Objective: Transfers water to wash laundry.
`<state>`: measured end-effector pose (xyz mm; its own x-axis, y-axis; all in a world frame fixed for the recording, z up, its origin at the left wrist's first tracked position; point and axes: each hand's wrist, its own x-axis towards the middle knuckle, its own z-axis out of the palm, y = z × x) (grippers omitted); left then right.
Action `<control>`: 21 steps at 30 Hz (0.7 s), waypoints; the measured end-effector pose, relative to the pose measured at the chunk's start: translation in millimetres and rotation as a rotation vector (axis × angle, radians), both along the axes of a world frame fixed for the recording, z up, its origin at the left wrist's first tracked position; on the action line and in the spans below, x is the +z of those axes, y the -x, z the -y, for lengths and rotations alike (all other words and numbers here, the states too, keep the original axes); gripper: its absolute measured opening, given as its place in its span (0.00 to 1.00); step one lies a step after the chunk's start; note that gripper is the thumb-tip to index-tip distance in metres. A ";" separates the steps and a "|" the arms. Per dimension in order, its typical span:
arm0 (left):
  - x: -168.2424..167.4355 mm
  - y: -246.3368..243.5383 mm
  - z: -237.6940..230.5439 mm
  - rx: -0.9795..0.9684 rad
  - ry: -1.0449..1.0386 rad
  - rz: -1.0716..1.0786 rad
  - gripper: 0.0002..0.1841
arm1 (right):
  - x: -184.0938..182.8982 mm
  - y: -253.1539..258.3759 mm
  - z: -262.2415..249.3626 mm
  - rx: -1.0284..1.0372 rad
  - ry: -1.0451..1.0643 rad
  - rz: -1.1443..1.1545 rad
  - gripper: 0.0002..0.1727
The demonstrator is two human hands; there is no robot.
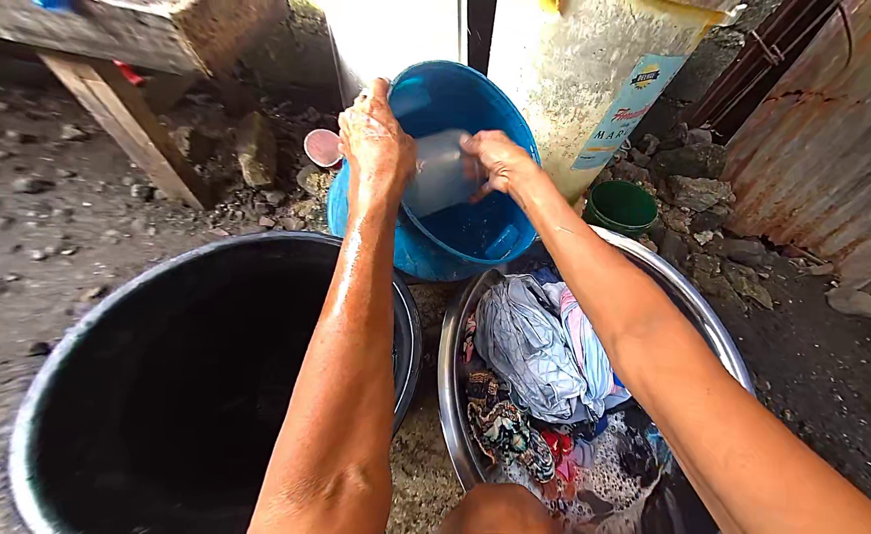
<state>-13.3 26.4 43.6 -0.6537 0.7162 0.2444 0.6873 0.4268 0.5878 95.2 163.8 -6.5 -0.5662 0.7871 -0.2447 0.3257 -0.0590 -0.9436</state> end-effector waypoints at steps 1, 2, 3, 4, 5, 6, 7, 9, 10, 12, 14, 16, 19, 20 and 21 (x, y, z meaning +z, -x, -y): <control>-0.4 0.1 0.1 -0.003 -0.003 -0.005 0.32 | -10.1 11.3 -0.7 0.058 -0.015 0.110 0.20; -0.5 0.5 0.5 -0.006 -0.009 -0.012 0.32 | -20.0 19.6 0.5 0.123 -0.041 0.222 0.21; -0.3 0.6 1.5 -0.007 -0.011 -0.015 0.31 | -30.6 25.8 2.0 0.200 -0.076 0.334 0.22; -0.3 0.7 2.2 -0.008 -0.013 -0.015 0.31 | -42.9 30.7 2.2 0.258 -0.110 0.431 0.23; -0.8 0.7 2.3 -0.008 -0.014 -0.016 0.31 | -51.8 32.5 2.4 0.295 -0.113 0.504 0.24; -0.8 0.7 2.3 -0.010 -0.018 -0.016 0.32 | -56.6 32.8 2.3 0.311 -0.111 0.566 0.25; -1.1 0.8 2.1 -0.010 -0.022 -0.018 0.32 | -58.4 32.5 1.4 0.320 -0.137 0.625 0.25; -2.4 1.2 0.8 -0.001 -0.025 -0.017 0.31 | -61.7 33.8 -5.6 0.340 -0.226 0.712 0.24; -2.6 0.8 -0.2 0.003 -0.028 -0.021 0.31 | -66.4 35.7 -10.4 0.340 -0.283 0.721 0.24; -1.5 -0.1 -1.3 0.005 -0.033 -0.018 0.32 | -71.9 41.6 -11.8 0.328 -0.399 0.705 0.23; -1.6 0.1 -0.6 0.006 -0.038 -0.014 0.32 | -69.6 45.3 -3.5 0.308 -0.519 0.677 0.21; -2.7 -0.1 1.5 0.007 -0.032 -0.006 0.34 | -64.0 41.3 3.1 0.294 -0.635 0.616 0.19; -1.7 1.1 1.9 0.017 -0.038 0.010 0.34 | -45.7 25.6 7.2 0.179 -0.808 0.490 0.17; -1.6 0.5 1.2 0.019 -0.035 0.018 0.34 | -39.6 16.2 10.6 0.138 -0.859 0.438 0.17; -0.8 0.1 0.3 0.020 -0.027 0.022 0.34 | -34.0 6.1 14.9 0.098 -0.903 0.375 0.16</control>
<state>-13.4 26.1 42.8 -0.6733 0.6961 0.2493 0.6657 0.4240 0.6141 89.1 148.9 -40.5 -0.6477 0.7201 0.2489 0.5780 0.6773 -0.4552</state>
